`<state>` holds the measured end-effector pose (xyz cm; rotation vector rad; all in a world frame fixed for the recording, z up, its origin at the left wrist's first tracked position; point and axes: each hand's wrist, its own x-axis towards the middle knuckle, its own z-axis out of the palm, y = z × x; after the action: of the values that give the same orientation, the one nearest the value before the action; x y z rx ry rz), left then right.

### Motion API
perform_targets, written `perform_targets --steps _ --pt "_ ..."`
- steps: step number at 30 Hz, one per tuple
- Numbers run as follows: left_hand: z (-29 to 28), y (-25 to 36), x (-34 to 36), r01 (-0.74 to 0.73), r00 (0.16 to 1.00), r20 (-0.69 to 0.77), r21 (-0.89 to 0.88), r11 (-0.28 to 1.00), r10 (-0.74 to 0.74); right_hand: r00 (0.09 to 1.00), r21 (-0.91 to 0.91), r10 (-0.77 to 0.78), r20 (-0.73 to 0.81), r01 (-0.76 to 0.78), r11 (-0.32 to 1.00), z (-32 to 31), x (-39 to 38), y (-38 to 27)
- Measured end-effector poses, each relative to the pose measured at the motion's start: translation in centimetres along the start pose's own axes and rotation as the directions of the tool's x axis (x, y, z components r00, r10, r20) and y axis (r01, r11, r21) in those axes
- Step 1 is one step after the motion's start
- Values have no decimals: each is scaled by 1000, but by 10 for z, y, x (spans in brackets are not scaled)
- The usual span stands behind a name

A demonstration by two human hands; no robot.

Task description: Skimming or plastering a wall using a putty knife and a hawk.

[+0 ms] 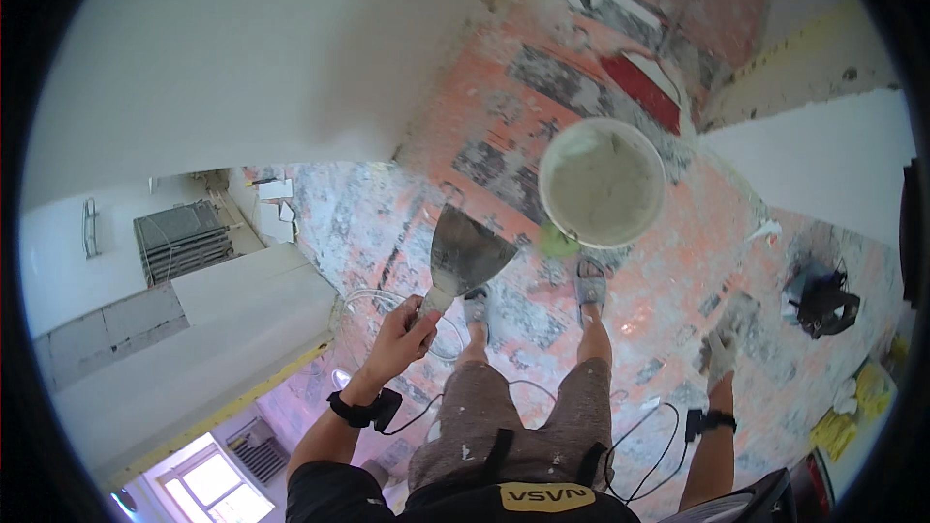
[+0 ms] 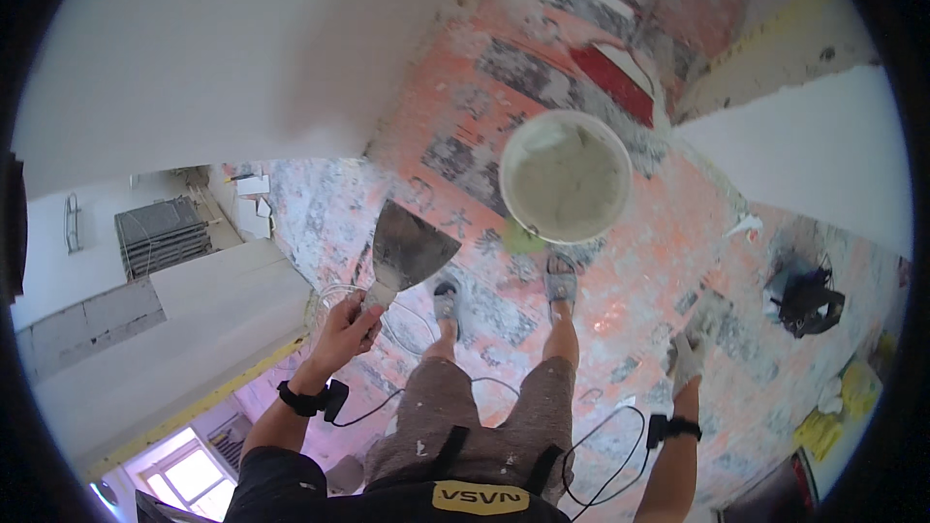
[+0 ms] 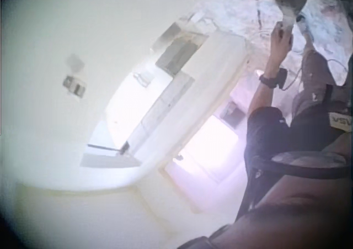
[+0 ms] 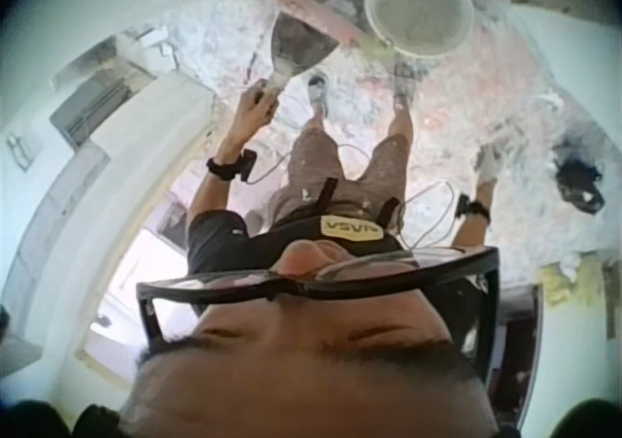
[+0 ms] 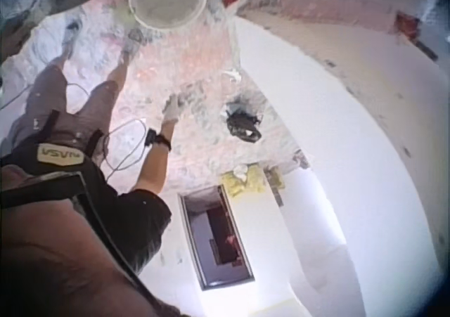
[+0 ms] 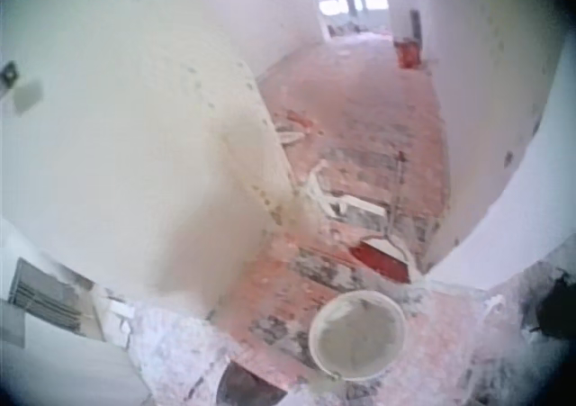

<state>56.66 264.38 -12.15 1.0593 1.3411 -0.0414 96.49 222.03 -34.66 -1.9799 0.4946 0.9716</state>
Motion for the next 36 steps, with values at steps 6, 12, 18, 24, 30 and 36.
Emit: perform_targets --steps 6,12,18,24,30,36 --pt "-160 -93 -66 -170 958 -231 23 985 171 983 -203 -167 -80 147 968 -17 -132 -3" --pt "-321 -175 -147 -298 772 -631 -250 921 78 937 -103 -221 -269 200 974 -37 -269 -14" --pt "-446 -226 -184 -445 687 -712 -251 860 147 819 -165 -397 -414 362 918 -35 -382 -28" --pt "-476 -301 -139 -452 660 -748 -318 834 73 649 -139 -615 -448 629 765 -90 -414 -13" --pt "-544 -484 -174 -347 500 -865 -230 909 -28 608 -98 -685 -401 714 693 -111 -412 -29" --pt "-477 -474 -244 -78 357 -874 -379 922 -328 533 -92 -736 -418 781 618 -158 -395 -16"
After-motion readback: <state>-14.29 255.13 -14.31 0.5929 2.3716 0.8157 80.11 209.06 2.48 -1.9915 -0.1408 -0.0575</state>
